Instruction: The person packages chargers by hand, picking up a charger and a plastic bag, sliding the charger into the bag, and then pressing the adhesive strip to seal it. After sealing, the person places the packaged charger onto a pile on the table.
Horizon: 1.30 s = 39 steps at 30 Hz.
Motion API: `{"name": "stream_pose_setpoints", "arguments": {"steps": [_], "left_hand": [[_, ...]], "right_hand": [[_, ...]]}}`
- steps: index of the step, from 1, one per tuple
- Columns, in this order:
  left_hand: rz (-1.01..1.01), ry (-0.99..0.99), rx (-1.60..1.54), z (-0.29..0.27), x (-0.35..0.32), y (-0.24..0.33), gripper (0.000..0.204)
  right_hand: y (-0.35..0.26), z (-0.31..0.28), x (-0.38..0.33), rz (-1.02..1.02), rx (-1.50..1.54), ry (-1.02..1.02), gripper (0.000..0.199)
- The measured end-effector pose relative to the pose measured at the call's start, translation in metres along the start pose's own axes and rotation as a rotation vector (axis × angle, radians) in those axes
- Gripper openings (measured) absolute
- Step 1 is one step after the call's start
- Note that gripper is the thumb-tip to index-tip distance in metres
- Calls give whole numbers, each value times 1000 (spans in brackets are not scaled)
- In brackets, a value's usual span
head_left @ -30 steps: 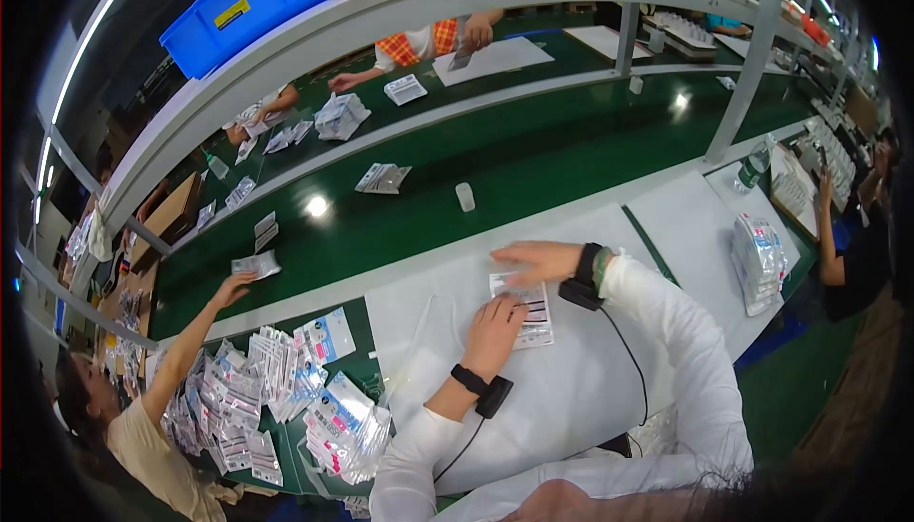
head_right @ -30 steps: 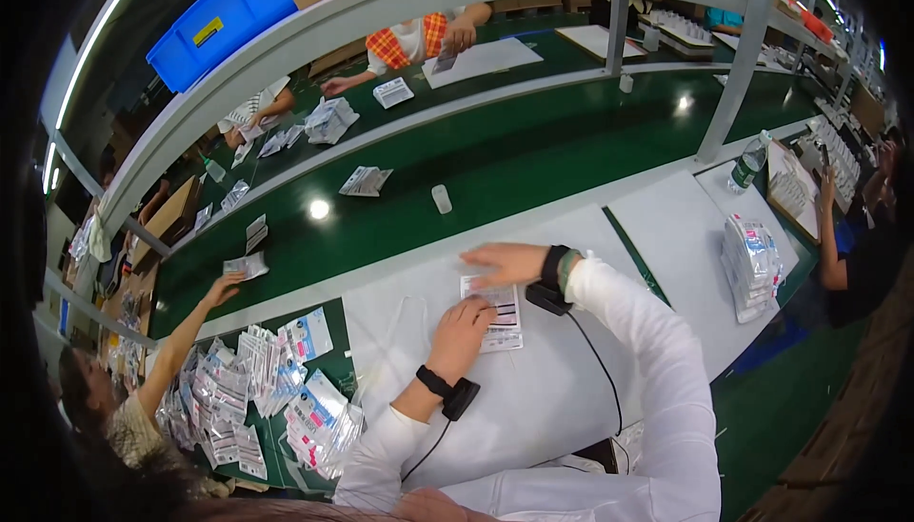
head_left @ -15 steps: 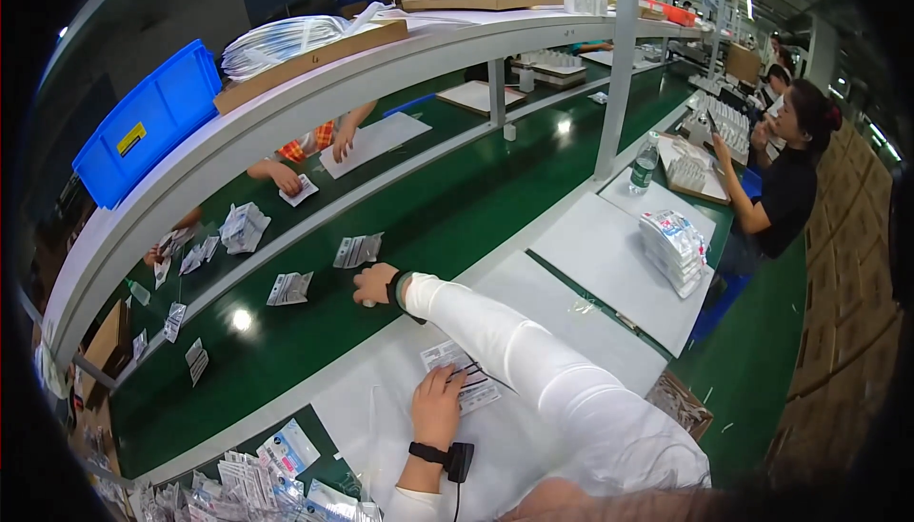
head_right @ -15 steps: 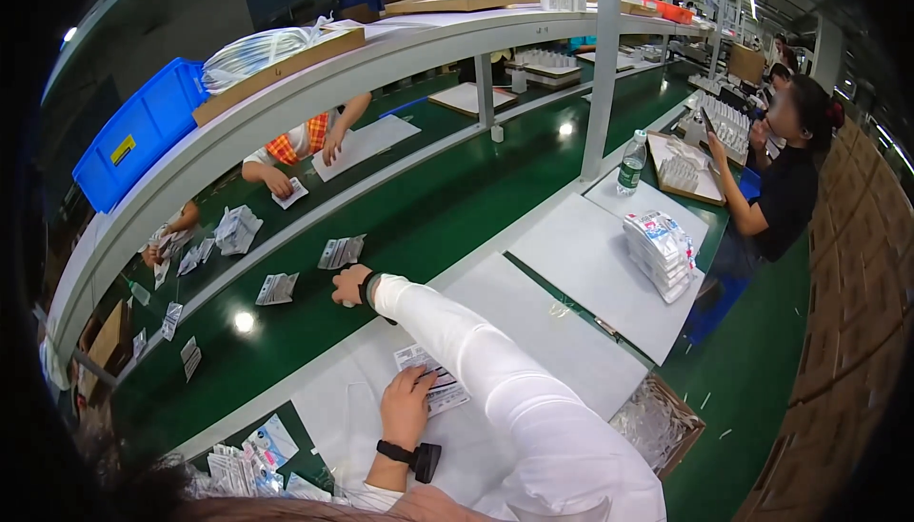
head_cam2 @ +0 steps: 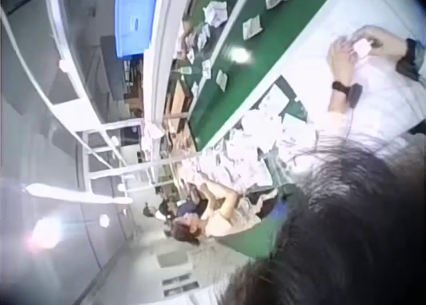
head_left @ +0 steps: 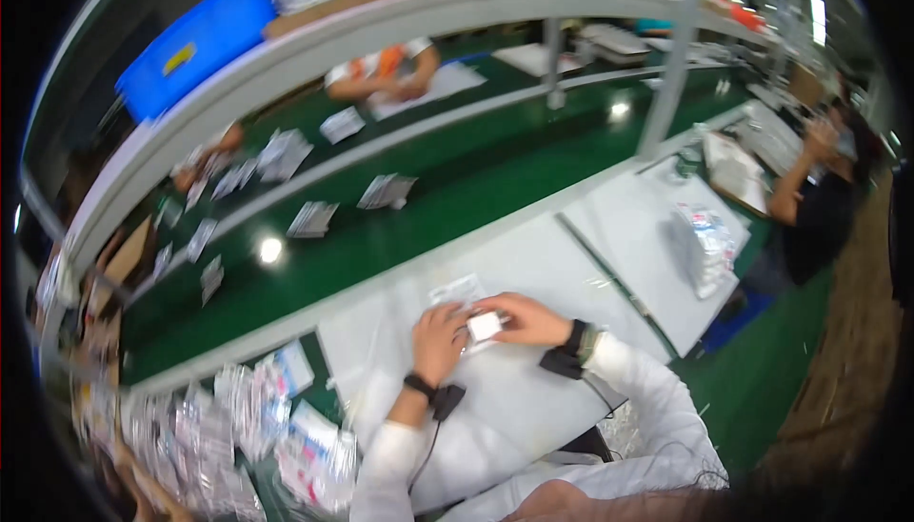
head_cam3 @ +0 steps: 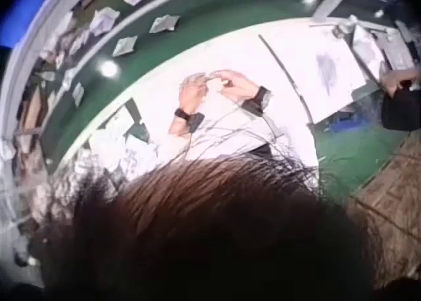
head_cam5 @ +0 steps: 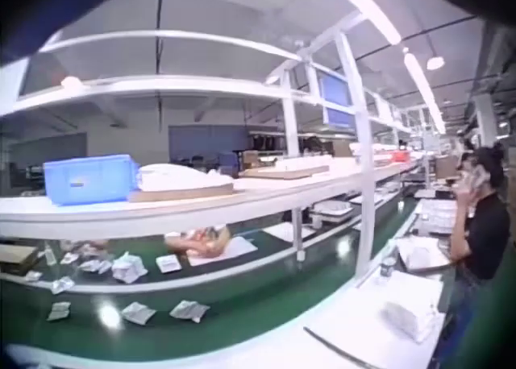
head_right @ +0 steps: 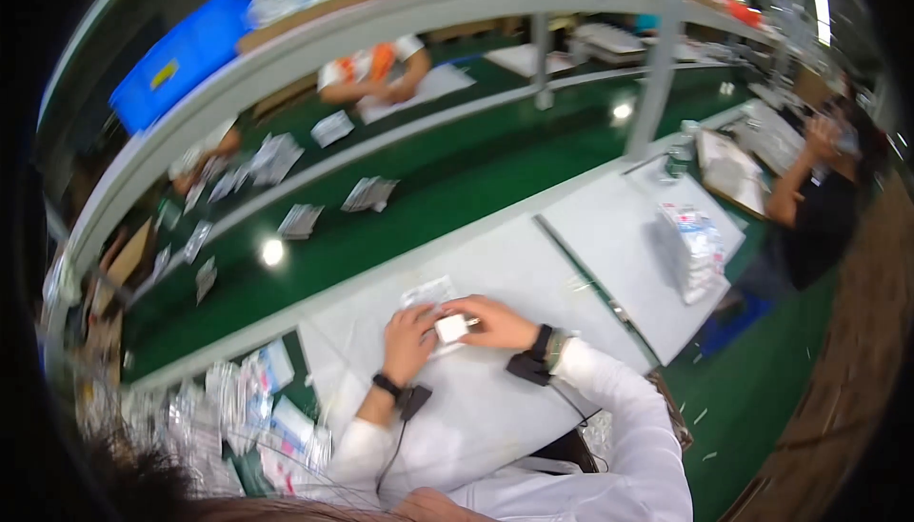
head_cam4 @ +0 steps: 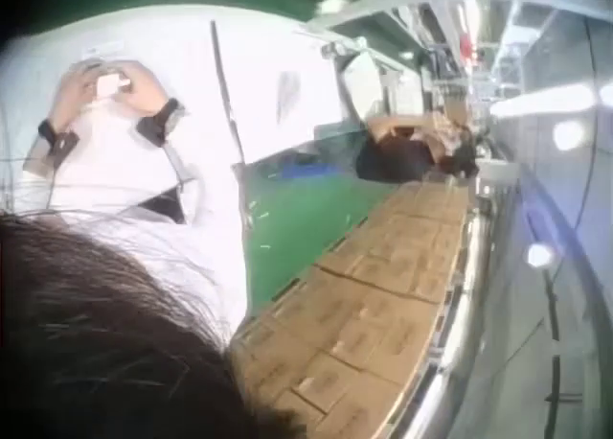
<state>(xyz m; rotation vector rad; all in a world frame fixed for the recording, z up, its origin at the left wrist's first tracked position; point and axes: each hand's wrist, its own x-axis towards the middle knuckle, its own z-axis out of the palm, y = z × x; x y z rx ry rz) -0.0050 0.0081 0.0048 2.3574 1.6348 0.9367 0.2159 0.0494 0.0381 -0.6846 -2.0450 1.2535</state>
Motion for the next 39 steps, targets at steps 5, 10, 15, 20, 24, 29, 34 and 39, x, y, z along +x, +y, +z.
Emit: {"name": "stream_pose_setpoints", "arguments": {"steps": [5, 10, 15, 20, 24, 29, 34, 39], "left_hand": [[-91, -11, -308, -3, 8, -1, 21], [-195, 36, -280, -4, 1, -1, 18], [-159, 35, -232, 1, 2, 5, 19], [-102, 23, -261, -2, 3, 6, 19], [-32, 74, -228, 0, 6, 4, 19], [37, 82, -116, -3, 5, 2, 20], [68, 68, 51, -9, 2, 14, 26], [18, 54, 307, -2, 13, 22, 30]], "right_hand": [[-15, 1, -13, -90, -420, -145, 45], [-11, 16, -7, -90, -625, -21, 41], [-7, 11, -3, -37, -514, -19, 41], [1, 10, 17, -12, -483, 38, 38], [4, 14, 27, 122, -405, 89, 37], [14, 10, 26, 127, -352, 102, 34], [21, 13, 25, 80, -417, 89, 29], [12, 16, 22, 46, -399, 41, 30]]}}
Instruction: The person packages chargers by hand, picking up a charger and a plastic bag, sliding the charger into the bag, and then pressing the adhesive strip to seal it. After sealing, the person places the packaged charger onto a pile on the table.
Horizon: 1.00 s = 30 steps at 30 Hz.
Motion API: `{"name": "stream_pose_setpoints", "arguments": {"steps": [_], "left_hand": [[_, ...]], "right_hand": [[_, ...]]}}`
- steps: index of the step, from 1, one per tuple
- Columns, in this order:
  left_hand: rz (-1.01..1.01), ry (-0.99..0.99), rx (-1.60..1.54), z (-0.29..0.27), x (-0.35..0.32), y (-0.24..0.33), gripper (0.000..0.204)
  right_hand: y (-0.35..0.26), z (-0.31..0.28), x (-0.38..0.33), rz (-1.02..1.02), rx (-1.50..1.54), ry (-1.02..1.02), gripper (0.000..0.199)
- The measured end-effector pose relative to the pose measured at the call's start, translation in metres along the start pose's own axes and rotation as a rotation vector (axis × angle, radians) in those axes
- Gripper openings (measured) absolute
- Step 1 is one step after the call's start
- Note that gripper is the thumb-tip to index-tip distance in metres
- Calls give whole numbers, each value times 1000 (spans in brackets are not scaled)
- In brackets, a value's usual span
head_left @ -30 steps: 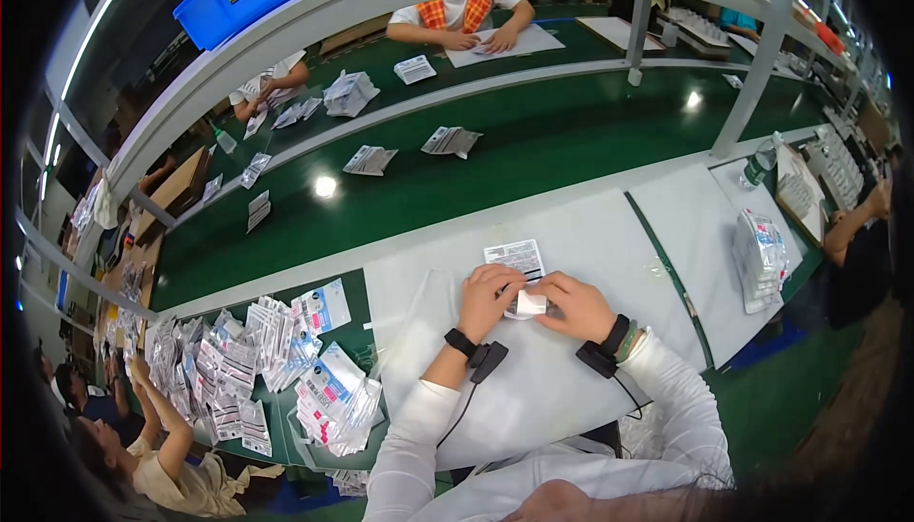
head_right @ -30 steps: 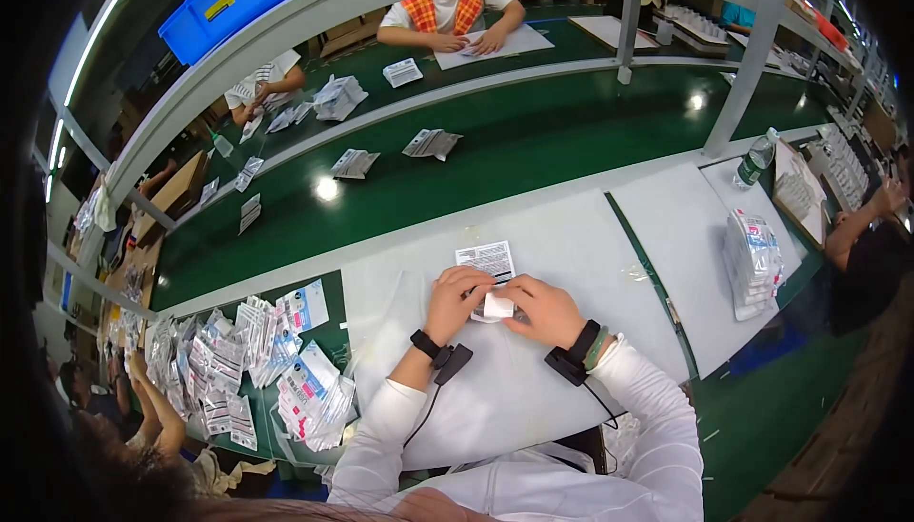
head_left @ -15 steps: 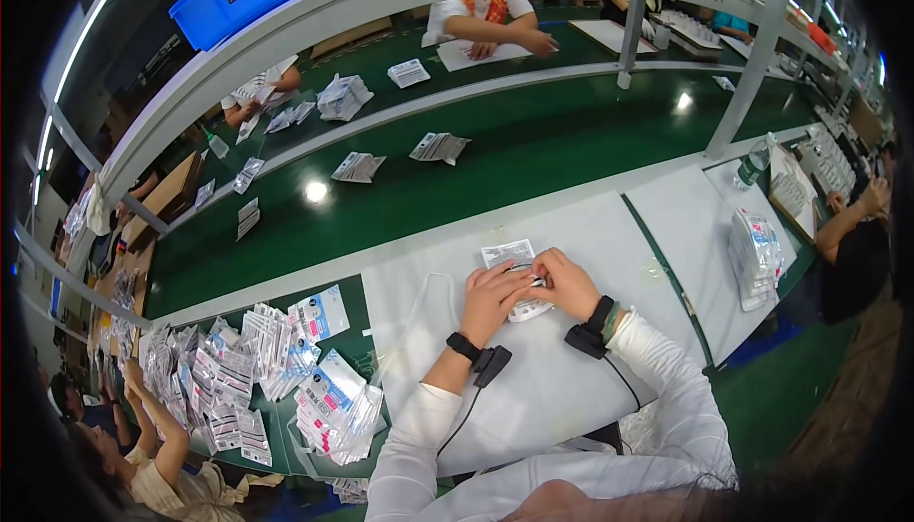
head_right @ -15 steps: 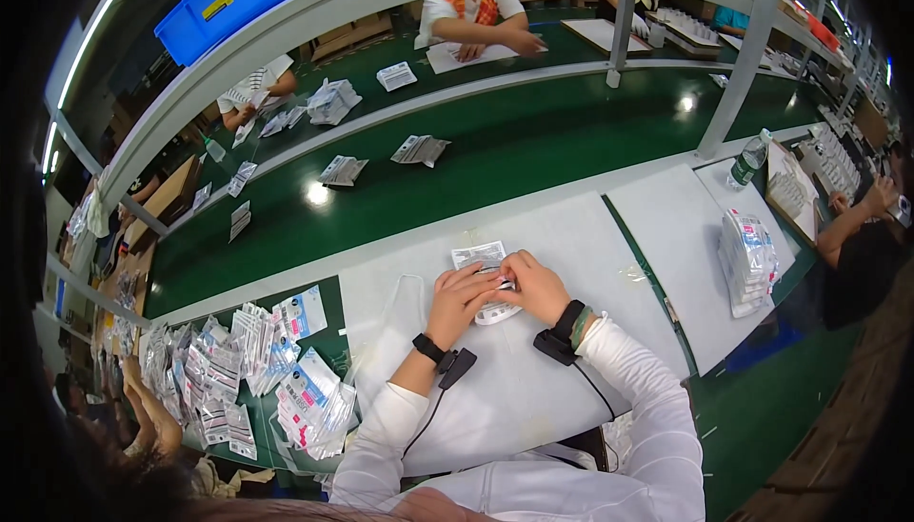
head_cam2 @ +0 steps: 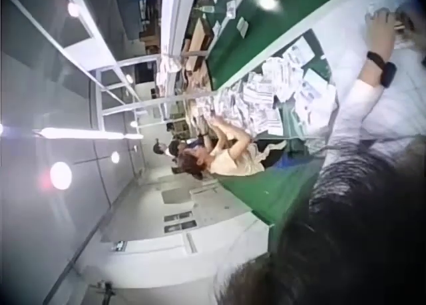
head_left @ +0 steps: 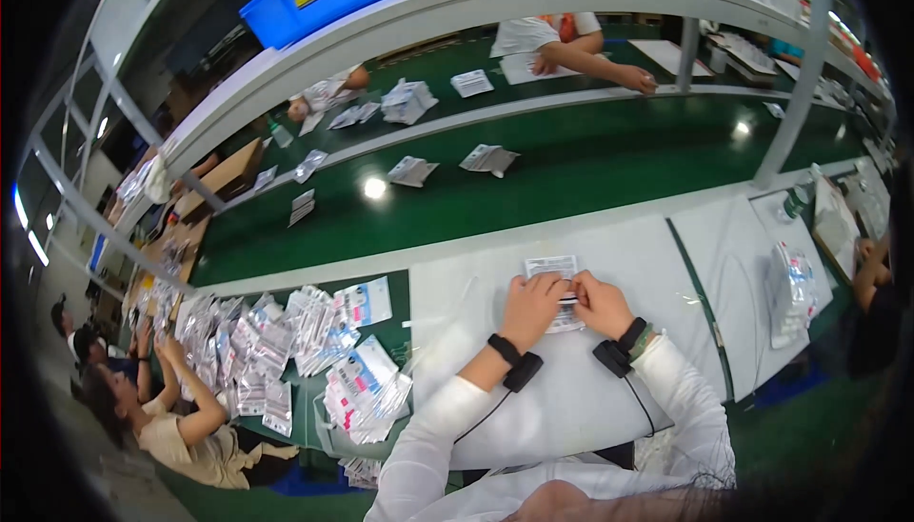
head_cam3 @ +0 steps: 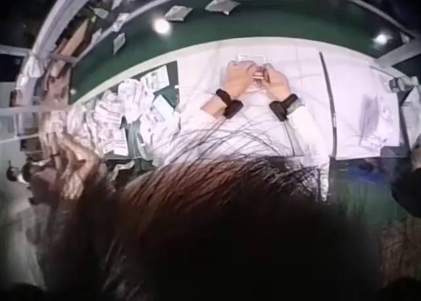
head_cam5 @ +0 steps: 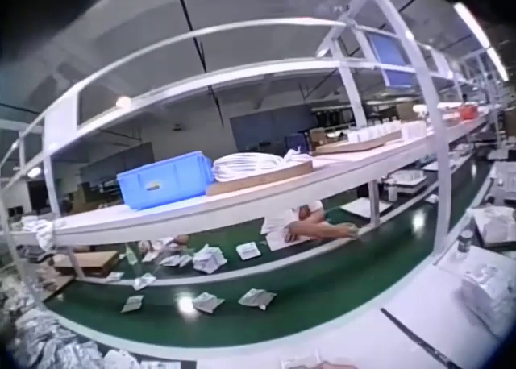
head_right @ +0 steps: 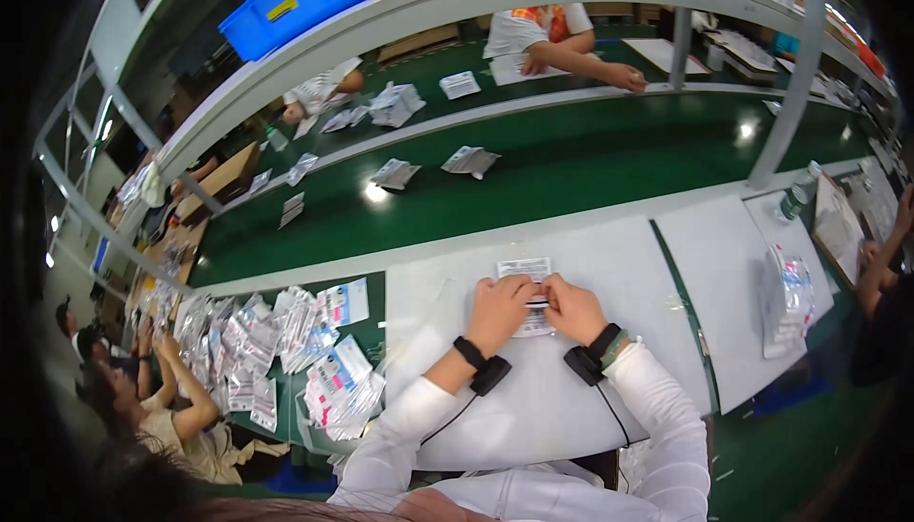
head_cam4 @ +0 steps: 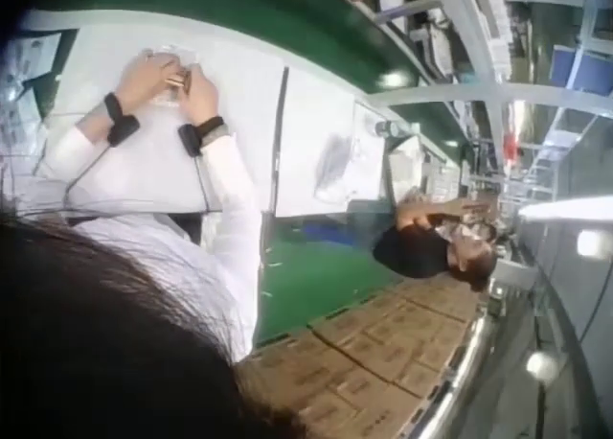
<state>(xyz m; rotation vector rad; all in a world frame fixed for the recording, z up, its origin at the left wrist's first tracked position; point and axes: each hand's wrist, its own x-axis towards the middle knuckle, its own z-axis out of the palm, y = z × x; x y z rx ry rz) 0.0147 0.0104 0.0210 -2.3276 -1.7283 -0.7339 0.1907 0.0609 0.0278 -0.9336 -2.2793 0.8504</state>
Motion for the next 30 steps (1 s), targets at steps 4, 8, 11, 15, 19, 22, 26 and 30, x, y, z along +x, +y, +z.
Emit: {"name": "stream_pose_setpoints", "arguments": {"steps": [4, 8, 11, 15, 19, 22, 26, 30], "left_hand": [[15, 90, 186, -4, 6, 21, 26], [-42, 109, 257, -9, 14, 23, 14], [-59, 113, 288, -6, 18, 22, 12], [-82, 120, 301, -5, 15, 18, 11], [-140, 31, 252, 3, 14, 8, 12], [-157, -9, 231, 6, 13, 7, 13], [-157, -25, 209, 3, 15, 7, 15], [-200, -78, 19, 1, 5, 5, 21]], "right_hand": [[6, 4, -2, -29, -66, 33, 31], [3, 5, -5, -65, -47, 1, 32], [-1, 3, -4, -49, -96, -79, 31], [-8, 2, -6, -68, -95, -57, 30], [-10, 7, -4, -59, -154, -82, 30], [-13, 1, -6, -49, -133, -87, 28], [-14, 2, -5, -23, -104, -99, 28], [-16, 0, -12, 3, -173, -98, 27]]}}
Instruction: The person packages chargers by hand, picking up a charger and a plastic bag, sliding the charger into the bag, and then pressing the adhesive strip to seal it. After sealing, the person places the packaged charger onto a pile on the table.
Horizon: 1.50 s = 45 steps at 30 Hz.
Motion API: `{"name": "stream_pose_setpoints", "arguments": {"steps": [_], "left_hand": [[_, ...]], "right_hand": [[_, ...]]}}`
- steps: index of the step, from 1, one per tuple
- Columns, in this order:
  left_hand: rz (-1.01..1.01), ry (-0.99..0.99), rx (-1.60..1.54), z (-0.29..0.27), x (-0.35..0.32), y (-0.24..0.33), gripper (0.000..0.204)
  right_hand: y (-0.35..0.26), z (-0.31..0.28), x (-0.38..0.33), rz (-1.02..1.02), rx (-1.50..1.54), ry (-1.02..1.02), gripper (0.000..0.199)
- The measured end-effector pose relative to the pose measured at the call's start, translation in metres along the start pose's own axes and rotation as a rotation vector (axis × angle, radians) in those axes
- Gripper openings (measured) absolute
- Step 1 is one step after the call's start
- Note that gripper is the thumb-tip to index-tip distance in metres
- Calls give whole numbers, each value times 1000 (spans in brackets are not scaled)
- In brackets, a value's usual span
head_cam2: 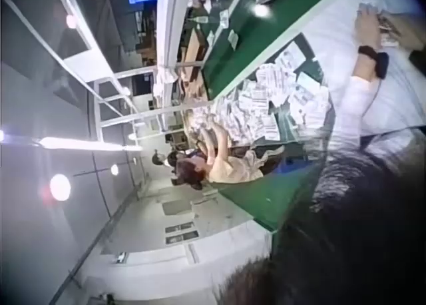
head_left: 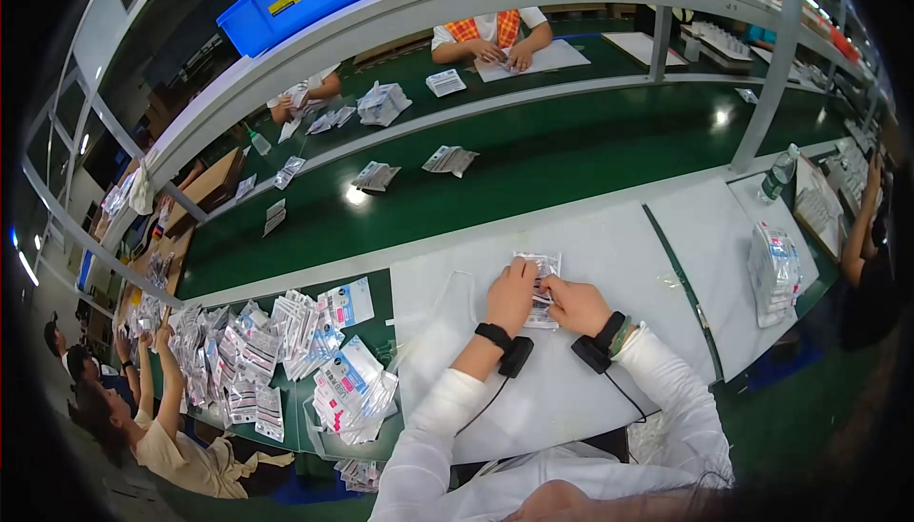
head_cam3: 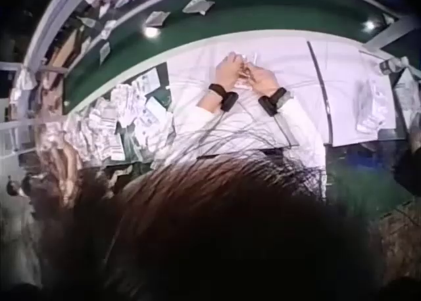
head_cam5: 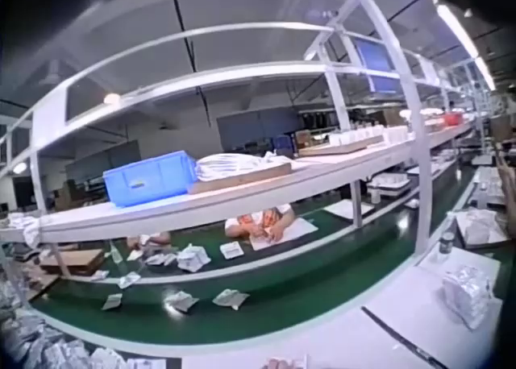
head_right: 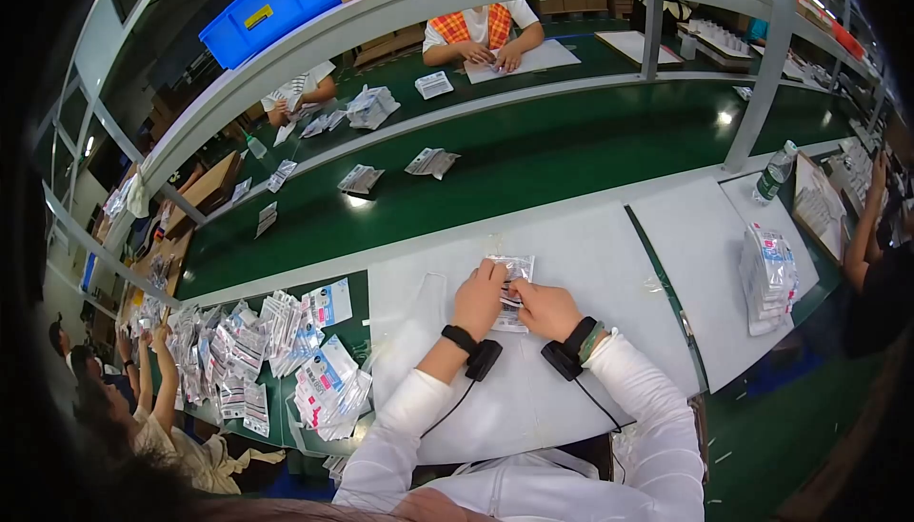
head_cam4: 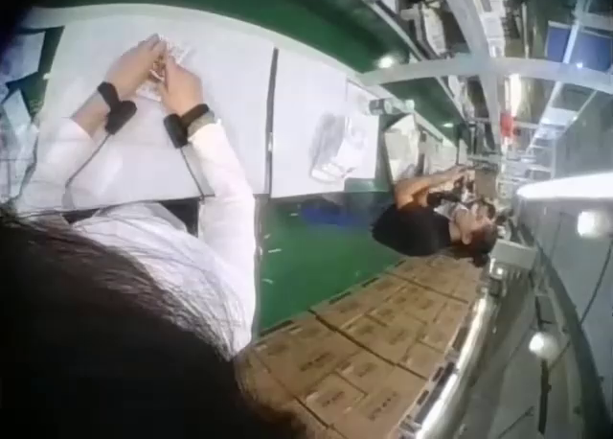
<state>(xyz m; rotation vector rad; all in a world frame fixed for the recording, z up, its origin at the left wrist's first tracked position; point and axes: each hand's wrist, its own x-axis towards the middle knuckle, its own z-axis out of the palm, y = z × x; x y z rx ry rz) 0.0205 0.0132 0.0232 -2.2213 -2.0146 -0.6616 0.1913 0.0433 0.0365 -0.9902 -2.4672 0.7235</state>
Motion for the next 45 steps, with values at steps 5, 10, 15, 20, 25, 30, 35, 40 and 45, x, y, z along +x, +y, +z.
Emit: {"name": "stream_pose_setpoints", "arguments": {"steps": [5, 10, 15, 20, 25, 30, 35, 40, 45], "left_hand": [[100, -38, -352, -21, -31, -13, 33], [270, -102, -212, -28, -46, -35, 40], [320, -104, -132, -32, -48, -43, 41], [348, -163, -66, -35, -48, -53, 42], [324, -251, -61, -40, -45, -55, 41], [334, -278, -139, -39, -49, -67, 35], [310, -283, -175, -33, -49, -63, 31], [126, -215, -303, -23, -51, -57, 23], [27, -136, -341, -16, -52, -50, 19]], "right_hand": [[13, -19, -11, -138, -52, -1, 32], [6, -30, -14, -295, -125, 89, 39], [22, -29, -25, -283, -261, 21, 39], [10, -32, -27, -228, -336, 44, 33], [21, -27, -31, -176, -301, 71, 30], [22, -25, -26, -95, -168, 90, 26], [-4, -10, -14, -114, -299, 177, 21], [-40, 34, -5, -173, -304, 160, 16], [-43, 47, -7, -181, -297, 158, 19]]}}
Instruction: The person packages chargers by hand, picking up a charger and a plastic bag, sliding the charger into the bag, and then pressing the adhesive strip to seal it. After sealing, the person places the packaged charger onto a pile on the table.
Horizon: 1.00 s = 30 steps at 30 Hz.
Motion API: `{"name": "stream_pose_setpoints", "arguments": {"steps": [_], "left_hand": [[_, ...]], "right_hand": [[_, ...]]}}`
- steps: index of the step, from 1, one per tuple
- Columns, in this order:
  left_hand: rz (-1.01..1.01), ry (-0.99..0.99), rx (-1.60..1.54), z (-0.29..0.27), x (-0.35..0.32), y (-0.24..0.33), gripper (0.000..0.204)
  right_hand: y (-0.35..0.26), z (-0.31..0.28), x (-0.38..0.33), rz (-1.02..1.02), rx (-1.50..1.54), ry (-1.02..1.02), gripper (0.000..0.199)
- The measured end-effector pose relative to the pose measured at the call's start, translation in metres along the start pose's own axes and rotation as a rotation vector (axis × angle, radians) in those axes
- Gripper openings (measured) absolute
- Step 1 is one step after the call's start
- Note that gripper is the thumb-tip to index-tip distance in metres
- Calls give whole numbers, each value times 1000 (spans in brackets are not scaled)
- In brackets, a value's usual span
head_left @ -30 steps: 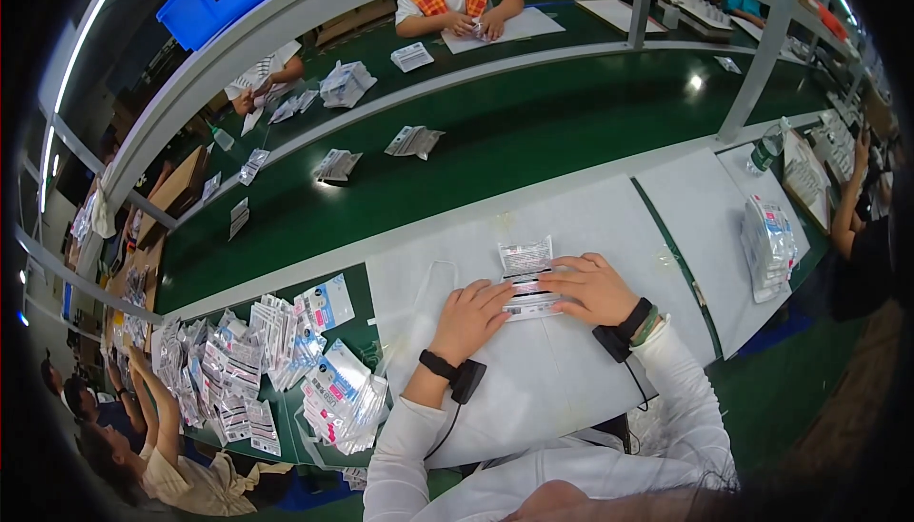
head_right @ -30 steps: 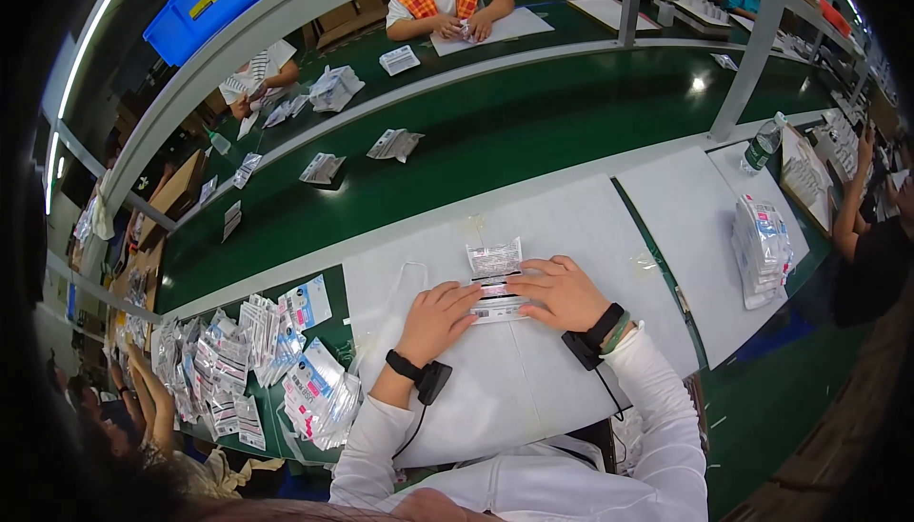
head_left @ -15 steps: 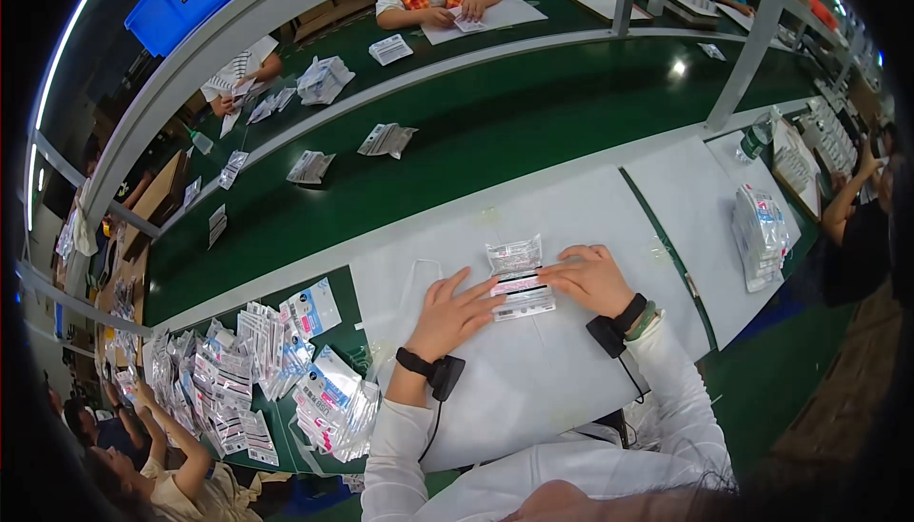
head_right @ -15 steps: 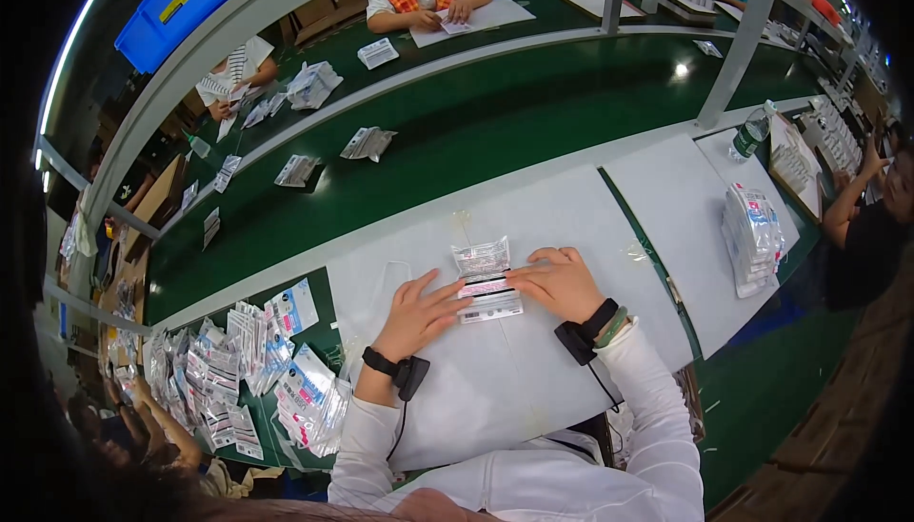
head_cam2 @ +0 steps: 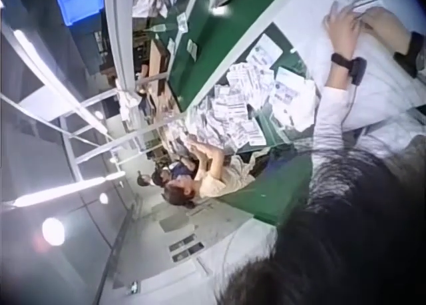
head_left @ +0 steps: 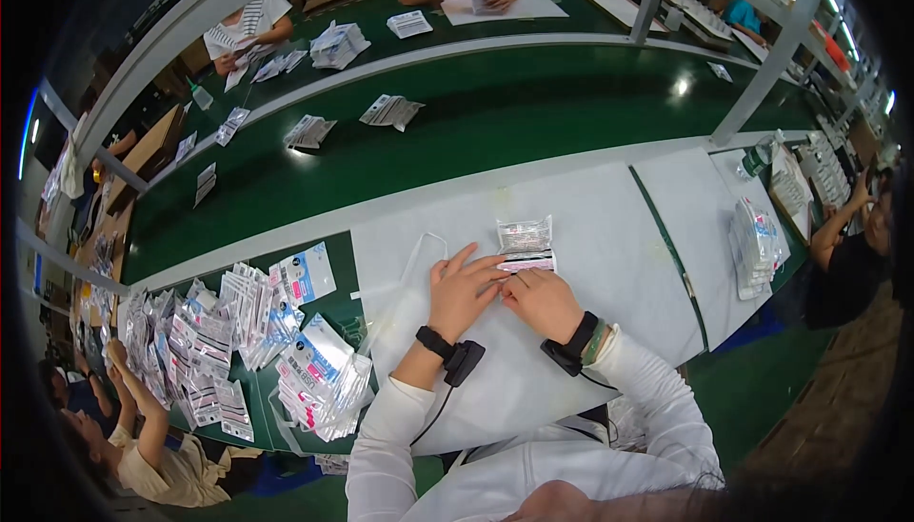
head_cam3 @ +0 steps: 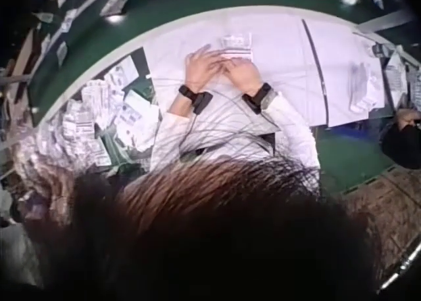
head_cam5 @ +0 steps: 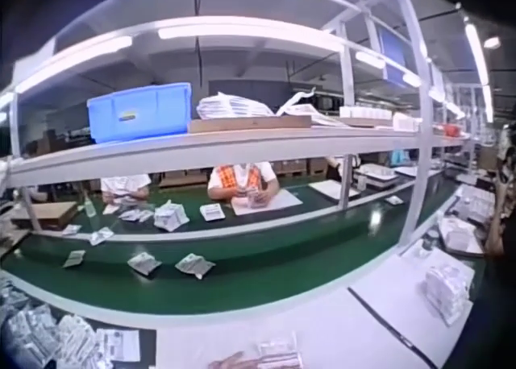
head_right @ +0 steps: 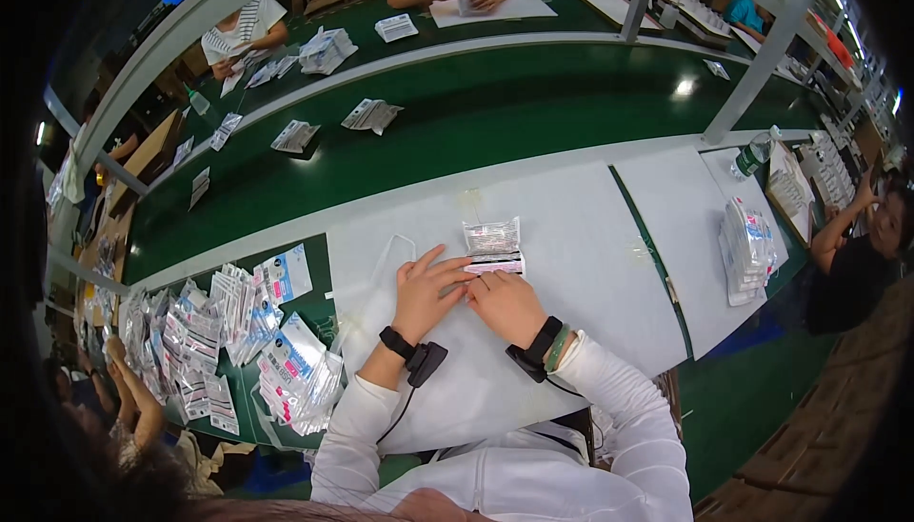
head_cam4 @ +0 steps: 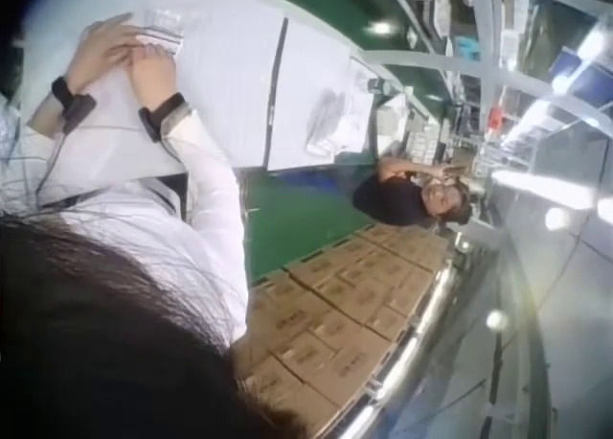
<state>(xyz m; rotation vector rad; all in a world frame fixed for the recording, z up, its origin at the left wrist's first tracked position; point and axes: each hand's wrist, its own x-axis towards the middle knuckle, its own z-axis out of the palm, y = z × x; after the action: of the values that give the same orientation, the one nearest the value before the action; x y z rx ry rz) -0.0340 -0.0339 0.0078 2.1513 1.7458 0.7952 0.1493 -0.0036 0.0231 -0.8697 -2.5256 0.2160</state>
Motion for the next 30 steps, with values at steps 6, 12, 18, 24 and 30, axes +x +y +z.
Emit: {"name": "stream_pose_setpoints", "arguments": {"steps": [6, 12, 18, 24, 30], "left_hand": [[-15, 23, 7, 4, -1, 4, 20], [19, 60, 34, 3, -5, 2, 27], [-6, 41, 40, 1, 1, 12, 36], [51, 35, 91, 0, 0, 9, 38], [48, 15, 80, 5, -1, 8, 38]], "right_hand": [[-1, -2, -5, 28, 19, -4, 15], [23, -70, -73, 289, 255, 164, 10], [34, -158, -237, 973, 151, 440, 7], [49, -142, -301, 911, -466, 203, 4], [36, -184, -202, 811, -476, 328, 13]]}}
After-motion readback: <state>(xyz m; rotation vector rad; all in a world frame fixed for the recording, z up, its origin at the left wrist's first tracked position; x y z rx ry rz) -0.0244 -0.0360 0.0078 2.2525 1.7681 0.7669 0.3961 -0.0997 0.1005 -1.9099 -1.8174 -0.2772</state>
